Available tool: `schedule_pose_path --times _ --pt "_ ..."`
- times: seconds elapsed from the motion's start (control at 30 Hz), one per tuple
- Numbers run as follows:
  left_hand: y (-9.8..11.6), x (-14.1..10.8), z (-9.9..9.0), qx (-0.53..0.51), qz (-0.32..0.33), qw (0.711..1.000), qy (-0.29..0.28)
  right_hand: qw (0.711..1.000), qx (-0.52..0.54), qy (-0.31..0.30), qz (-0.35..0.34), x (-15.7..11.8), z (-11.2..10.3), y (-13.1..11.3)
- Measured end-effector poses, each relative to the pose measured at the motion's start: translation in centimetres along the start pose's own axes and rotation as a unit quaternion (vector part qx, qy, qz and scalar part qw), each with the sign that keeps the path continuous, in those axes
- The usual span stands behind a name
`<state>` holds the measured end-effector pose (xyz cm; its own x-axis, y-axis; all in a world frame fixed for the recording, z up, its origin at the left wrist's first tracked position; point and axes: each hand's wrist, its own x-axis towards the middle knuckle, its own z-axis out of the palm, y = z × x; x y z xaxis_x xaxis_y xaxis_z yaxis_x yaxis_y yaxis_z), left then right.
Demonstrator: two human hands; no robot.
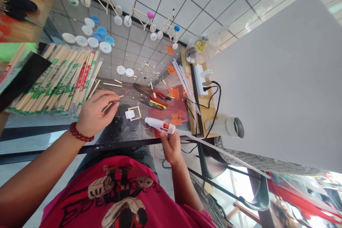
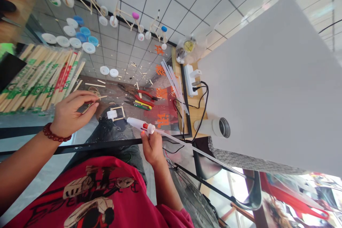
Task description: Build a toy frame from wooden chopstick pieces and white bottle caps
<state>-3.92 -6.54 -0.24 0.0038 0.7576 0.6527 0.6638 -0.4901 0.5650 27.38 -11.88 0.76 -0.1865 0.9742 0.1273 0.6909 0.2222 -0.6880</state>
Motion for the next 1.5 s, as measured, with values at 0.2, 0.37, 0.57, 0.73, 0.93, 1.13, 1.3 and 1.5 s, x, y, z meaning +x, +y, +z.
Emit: schedule_pose_path --times 0.2,0.37,0.57,0.73,0.93,1.13,1.3,1.5 --pt "0.13 0.06 -0.07 -0.007 -0.020 1.000 -0.006 1.000 -0.009 -0.018 0.000 -0.06 -0.07 -0.14" --pt "0.06 0.00 -0.02 -0.008 -0.031 0.999 -0.012 1.000 -0.004 0.004 0.006 -0.01 0.13 0.13" --pt "-0.14 -0.14 0.03 0.000 -0.013 1.000 -0.011 1.000 0.003 0.016 0.019 0.13 0.33 0.29" --pt "-0.13 -0.09 0.01 -0.007 -0.028 1.000 -0.013 1.000 0.018 0.014 0.021 0.18 0.43 0.10" --pt "0.02 0.00 0.00 0.000 -0.024 1.000 -0.010 1.000 0.010 0.018 0.011 -0.12 0.24 -0.01" --pt "-0.09 0.00 0.04 -0.001 -0.001 1.000 -0.003 1.000 0.008 0.000 0.007 -0.70 0.38 -0.18" --pt "-0.22 -0.03 0.03 0.001 0.000 1.000 -0.002 1.000 0.016 0.001 0.009 -0.70 0.59 -0.29" --pt "-0.31 -0.13 0.05 -0.002 -0.033 0.999 -0.012 0.996 0.069 0.032 0.043 -0.19 0.41 -0.31"
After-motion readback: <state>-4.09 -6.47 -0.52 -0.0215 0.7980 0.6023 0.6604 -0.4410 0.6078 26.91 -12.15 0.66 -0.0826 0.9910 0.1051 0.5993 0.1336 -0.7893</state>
